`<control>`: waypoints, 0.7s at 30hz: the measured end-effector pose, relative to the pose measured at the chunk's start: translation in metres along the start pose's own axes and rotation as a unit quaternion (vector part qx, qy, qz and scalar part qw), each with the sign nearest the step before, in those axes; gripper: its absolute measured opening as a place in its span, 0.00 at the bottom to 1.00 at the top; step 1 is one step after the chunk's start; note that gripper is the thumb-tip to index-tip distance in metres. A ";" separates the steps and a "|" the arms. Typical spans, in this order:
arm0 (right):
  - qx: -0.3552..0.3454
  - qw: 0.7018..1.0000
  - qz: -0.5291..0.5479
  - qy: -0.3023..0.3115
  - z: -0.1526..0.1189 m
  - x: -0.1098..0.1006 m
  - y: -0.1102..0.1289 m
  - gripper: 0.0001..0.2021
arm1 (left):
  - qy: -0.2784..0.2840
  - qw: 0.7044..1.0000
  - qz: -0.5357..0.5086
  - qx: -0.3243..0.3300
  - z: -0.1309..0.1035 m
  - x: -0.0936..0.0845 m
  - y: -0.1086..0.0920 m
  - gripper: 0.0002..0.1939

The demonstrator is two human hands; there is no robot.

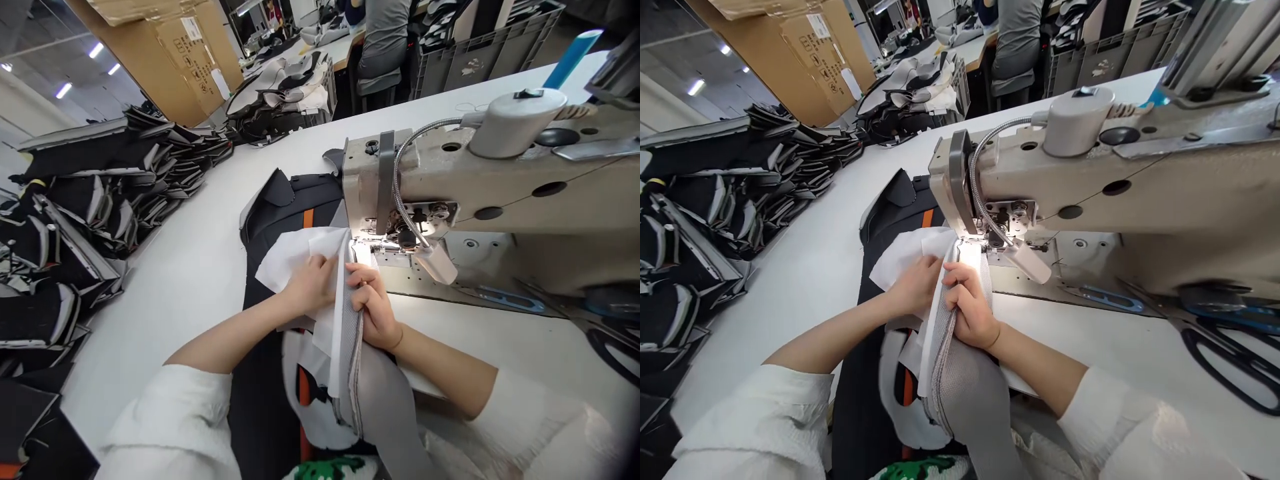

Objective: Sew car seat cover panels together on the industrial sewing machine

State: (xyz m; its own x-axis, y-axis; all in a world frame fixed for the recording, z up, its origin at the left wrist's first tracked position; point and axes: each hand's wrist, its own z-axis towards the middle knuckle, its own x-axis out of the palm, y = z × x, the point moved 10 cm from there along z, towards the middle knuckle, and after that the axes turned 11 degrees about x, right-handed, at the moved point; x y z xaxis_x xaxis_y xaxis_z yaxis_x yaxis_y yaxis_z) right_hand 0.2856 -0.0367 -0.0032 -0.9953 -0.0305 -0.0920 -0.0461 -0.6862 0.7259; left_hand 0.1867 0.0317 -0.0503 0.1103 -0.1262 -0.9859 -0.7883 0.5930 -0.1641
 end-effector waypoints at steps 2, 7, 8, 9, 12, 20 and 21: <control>0.001 1.000 0.007 -0.010 0.000 -0.001 0.000 0.10 | -0.023 0.995 0.096 -0.016 0.004 -0.009 0.014 0.16; 0.010 1.000 0.009 -0.015 -0.001 0.001 -0.003 0.10 | -0.166 0.956 0.184 -0.155 -0.029 -0.084 0.090 0.19; 0.009 1.000 0.008 -0.012 -0.002 0.002 -0.003 0.10 | -0.197 0.952 0.168 -0.162 -0.039 -0.096 0.093 0.18; 0.007 1.000 0.006 -0.009 -0.002 0.003 -0.003 0.10 | -0.207 0.959 0.122 -0.152 -0.046 -0.099 0.090 0.16; -0.004 1.000 -0.001 -0.005 -0.002 0.005 -0.002 0.10 | -0.108 0.982 -0.129 -0.091 -0.046 -0.061 0.056 0.12; 0.001 1.000 0.001 -0.014 -0.007 0.009 -0.005 0.09 | -0.098 0.878 -0.418 -0.212 -0.015 0.027 0.053 0.39; 0.002 1.000 -0.004 -0.008 -0.007 0.010 -0.005 0.09 | -0.103 0.864 -0.445 -0.212 -0.013 0.030 0.054 0.38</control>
State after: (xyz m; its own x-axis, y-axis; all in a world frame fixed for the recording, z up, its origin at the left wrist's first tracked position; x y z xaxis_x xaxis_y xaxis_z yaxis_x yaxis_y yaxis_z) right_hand 0.2763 -0.0386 -0.0122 -0.9962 -0.0133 -0.0862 -0.0539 -0.6835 0.7280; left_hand 0.1392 0.0494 -0.0883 0.8573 -0.2131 -0.4685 -0.4824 -0.0154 -0.8758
